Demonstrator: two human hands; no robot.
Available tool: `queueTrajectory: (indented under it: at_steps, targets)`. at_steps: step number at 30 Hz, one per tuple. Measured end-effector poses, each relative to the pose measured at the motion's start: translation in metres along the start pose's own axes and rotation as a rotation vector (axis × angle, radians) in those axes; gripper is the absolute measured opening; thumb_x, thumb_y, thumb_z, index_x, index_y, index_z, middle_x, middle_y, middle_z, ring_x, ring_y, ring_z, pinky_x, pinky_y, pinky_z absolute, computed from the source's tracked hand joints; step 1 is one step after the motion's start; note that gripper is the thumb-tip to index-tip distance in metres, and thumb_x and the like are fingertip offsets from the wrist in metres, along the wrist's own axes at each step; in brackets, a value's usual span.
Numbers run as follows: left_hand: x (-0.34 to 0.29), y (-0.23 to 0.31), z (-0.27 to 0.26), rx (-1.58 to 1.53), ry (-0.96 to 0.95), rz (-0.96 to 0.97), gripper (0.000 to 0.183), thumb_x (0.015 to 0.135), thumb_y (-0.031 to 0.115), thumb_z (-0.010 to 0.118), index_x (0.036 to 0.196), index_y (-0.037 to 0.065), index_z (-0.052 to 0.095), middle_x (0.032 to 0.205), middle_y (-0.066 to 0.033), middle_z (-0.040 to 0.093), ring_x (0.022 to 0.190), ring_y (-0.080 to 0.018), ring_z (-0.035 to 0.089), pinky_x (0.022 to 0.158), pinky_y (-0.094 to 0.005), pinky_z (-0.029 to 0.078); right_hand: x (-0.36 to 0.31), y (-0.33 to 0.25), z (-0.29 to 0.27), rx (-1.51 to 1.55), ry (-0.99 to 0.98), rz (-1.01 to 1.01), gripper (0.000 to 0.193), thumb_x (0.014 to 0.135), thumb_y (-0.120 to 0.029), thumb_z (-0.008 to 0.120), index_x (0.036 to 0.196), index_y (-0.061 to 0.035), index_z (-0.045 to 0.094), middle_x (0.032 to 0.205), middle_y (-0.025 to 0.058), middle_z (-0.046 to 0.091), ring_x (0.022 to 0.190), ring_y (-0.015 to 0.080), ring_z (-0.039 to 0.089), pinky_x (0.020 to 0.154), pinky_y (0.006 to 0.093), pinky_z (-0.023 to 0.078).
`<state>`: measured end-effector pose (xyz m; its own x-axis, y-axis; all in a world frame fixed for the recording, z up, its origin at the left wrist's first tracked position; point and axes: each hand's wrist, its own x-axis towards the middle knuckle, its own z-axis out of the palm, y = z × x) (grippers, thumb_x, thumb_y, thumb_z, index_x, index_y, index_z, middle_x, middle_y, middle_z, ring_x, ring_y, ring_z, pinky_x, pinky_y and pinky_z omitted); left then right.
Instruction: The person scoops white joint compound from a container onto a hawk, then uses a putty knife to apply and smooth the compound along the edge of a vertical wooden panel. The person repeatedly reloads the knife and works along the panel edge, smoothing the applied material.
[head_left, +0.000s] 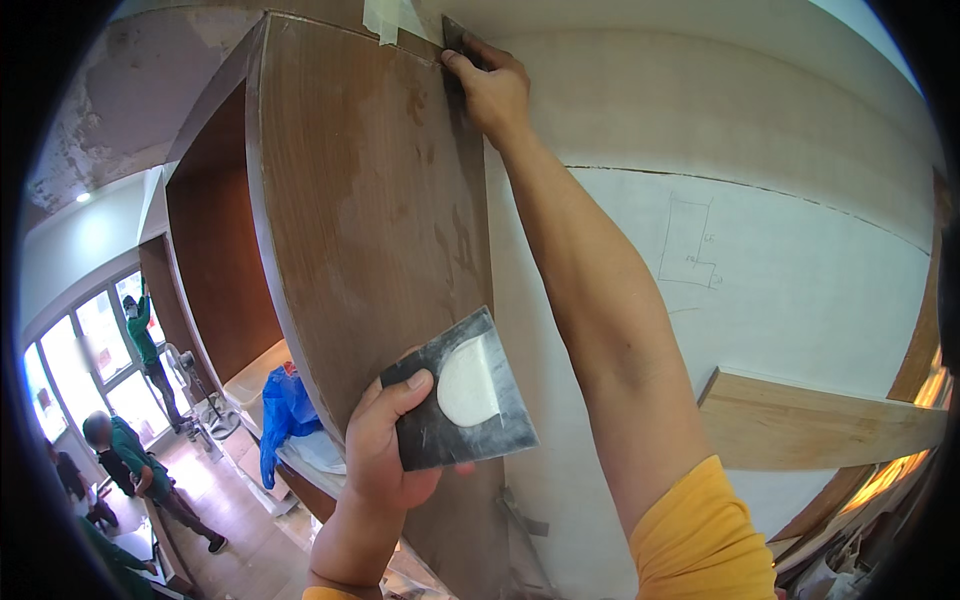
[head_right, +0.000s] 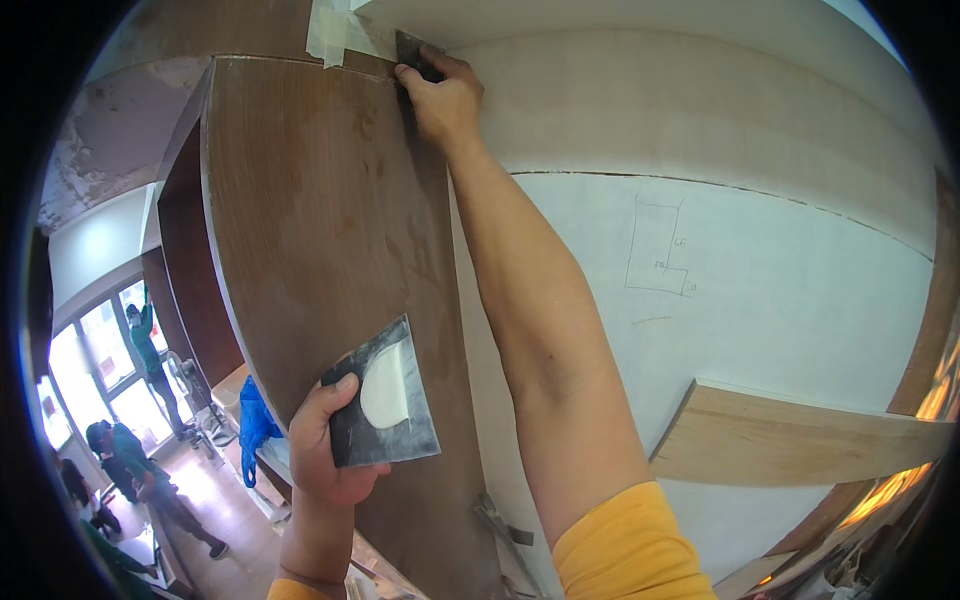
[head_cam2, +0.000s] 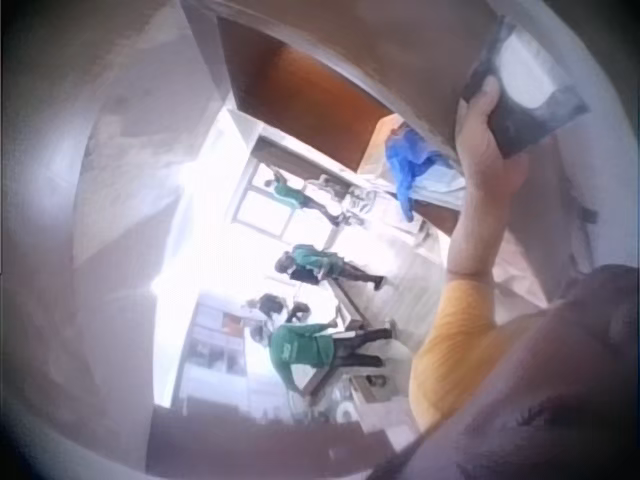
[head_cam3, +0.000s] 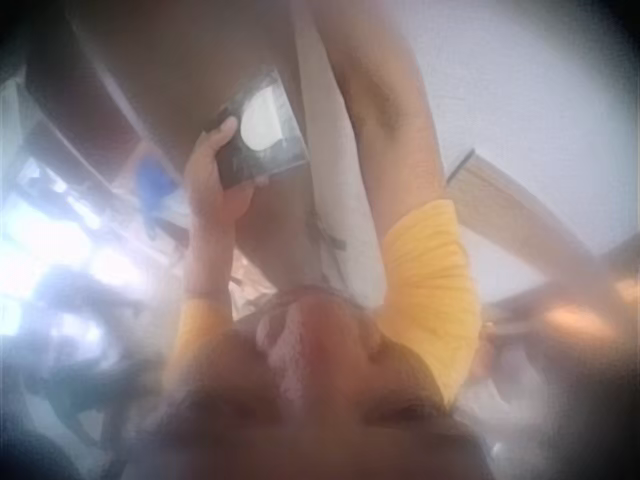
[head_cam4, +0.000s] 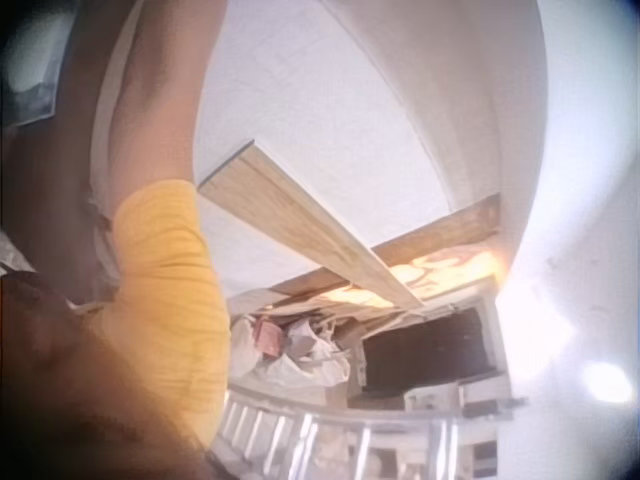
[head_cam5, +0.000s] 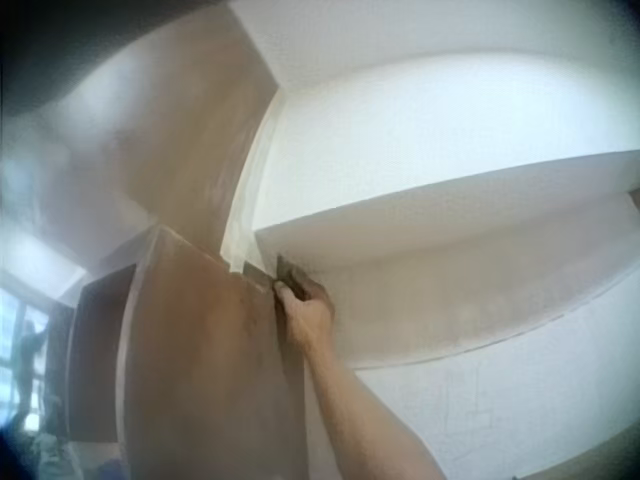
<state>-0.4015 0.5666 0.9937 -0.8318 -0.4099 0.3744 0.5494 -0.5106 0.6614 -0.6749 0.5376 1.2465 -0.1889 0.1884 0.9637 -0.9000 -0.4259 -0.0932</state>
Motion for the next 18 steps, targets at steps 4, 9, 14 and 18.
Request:
queueTrajectory:
  at_steps: [4,9,14,18]
  targets:
    - [-0.005,0.005,0.005,0.020,0.019,-0.020,0.032,0.094,0.018,0.050,0.110,-0.006,0.062,0.082,-0.0156,0.070,0.053,-0.0254,0.068,0.038,-0.0315,0.054,0.002,-0.008,-0.002,-0.007,-0.072,0.061,0.059,0.076,-0.037,0.077,0.122,-0.0006,0.068,0.122,0.0238,0.066,0.115,0.0330,0.063,0.100,0.0376,0.048]
    - [-0.001,0.007,-0.014,0.004,-0.102,-0.075,0.033,0.093,0.019,0.052,0.116,-0.004,0.057,0.091,-0.0159,0.068,0.068,-0.0272,0.068,0.046,-0.0374,0.055,0.005,-0.013,-0.011,-0.059,-0.167,0.035,0.060,0.076,-0.038,0.076,0.123,-0.0011,0.067,0.121,0.0237,0.067,0.113,0.0324,0.064,0.098,0.0372,0.049]
    - [-0.005,0.009,-0.009,0.013,-0.074,-0.057,0.032,0.094,0.019,0.054,0.117,-0.003,0.056,0.094,-0.0143,0.067,0.073,-0.0271,0.069,0.047,-0.0388,0.055,0.012,-0.015,-0.015,-0.023,-0.248,0.126,0.058,0.080,-0.031,0.075,0.127,0.0005,0.064,0.119,0.0204,0.068,0.110,0.0268,0.064,0.096,0.0346,0.049]
    - [-0.006,0.006,0.003,0.031,0.044,-0.023,0.026,0.094,0.018,0.056,0.112,0.000,0.059,0.090,-0.0112,0.068,0.066,-0.0232,0.069,0.041,-0.0341,0.054,0.014,-0.019,-0.037,0.059,-0.389,0.185,0.056,0.083,-0.030,0.073,0.129,0.0007,0.063,0.119,0.0149,0.068,0.112,0.0247,0.062,0.097,0.0339,0.047]
